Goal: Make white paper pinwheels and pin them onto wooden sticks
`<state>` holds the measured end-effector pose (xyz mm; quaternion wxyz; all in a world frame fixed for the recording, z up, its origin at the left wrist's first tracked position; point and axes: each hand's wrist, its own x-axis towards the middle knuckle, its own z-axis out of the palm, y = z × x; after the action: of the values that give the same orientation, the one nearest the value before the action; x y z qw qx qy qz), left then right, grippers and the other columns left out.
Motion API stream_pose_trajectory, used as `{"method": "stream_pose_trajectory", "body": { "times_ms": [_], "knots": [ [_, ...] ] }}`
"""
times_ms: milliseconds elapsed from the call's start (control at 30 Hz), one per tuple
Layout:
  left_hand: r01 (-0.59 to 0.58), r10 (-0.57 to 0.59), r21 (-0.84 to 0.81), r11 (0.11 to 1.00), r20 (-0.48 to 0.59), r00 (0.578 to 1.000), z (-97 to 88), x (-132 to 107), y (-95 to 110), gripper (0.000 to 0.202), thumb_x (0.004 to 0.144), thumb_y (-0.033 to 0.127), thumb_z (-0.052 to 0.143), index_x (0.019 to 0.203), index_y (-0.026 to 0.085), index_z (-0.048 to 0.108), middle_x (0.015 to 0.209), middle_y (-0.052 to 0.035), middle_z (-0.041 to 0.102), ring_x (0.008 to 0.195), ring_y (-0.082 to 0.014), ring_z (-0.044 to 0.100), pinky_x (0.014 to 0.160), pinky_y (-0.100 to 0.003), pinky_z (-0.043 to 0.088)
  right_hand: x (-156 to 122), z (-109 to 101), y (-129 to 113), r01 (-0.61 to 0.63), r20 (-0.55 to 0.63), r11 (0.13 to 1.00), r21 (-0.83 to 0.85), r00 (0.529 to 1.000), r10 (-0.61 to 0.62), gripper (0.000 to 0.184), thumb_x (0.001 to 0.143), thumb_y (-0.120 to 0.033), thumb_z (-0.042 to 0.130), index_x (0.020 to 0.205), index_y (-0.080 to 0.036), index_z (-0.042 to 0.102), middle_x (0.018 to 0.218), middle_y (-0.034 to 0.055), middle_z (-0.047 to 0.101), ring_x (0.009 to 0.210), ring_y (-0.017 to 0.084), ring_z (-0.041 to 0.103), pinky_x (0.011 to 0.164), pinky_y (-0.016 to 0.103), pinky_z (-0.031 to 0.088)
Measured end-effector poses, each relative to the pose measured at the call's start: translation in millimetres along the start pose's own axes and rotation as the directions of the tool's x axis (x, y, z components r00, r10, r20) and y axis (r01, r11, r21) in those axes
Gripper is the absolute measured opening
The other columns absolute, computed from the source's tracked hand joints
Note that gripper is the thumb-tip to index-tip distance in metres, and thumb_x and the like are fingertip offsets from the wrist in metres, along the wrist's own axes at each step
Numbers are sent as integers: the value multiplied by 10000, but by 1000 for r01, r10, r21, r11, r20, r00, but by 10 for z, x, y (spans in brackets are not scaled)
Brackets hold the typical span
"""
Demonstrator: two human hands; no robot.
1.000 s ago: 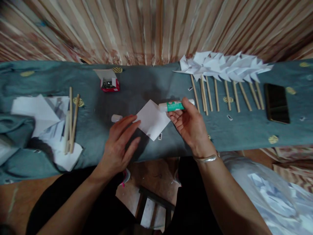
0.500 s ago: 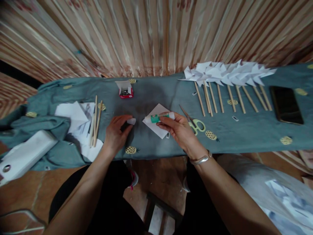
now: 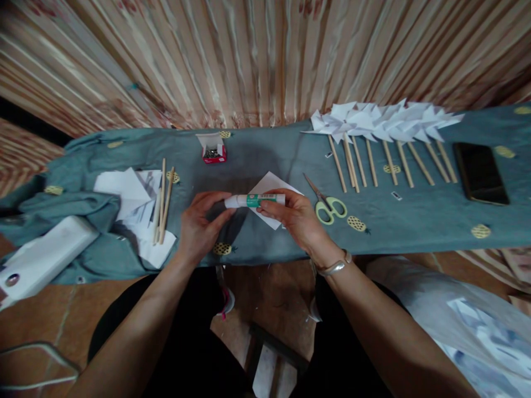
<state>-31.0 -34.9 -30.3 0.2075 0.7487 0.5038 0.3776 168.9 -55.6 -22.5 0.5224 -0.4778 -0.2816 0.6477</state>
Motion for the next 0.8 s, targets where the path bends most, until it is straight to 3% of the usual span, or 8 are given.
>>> {"method": "stream_pose_trajectory", "body": {
  "times_ms": [433, 800],
  "knots": [
    [-92, 93, -52, 994, 10, 996, -5, -63, 16, 230, 809, 209, 692, 1038, 195, 677, 1040, -44, 680, 952, -165, 638, 876, -321, 517, -31, 14, -4, -34, 56, 999, -14, 998, 34, 297, 614, -348, 852, 807, -172, 711, 762, 5, 743, 671, 100, 702, 696, 197, 586],
    [-135, 133, 18, 991, 77, 988, -129, -184, -101, 260, 838, 307, 669, 1078, 210, 691, 1014, -52, 657, 936, -172, 636, 837, -307, 535, -47, 174, 94, -106, 90, 993, -55, 990, 111, 389, 554, -427, 863, 756, -145, 689, 662, 3, 714, 592, 86, 672, 559, 158, 557]
  ]
}}
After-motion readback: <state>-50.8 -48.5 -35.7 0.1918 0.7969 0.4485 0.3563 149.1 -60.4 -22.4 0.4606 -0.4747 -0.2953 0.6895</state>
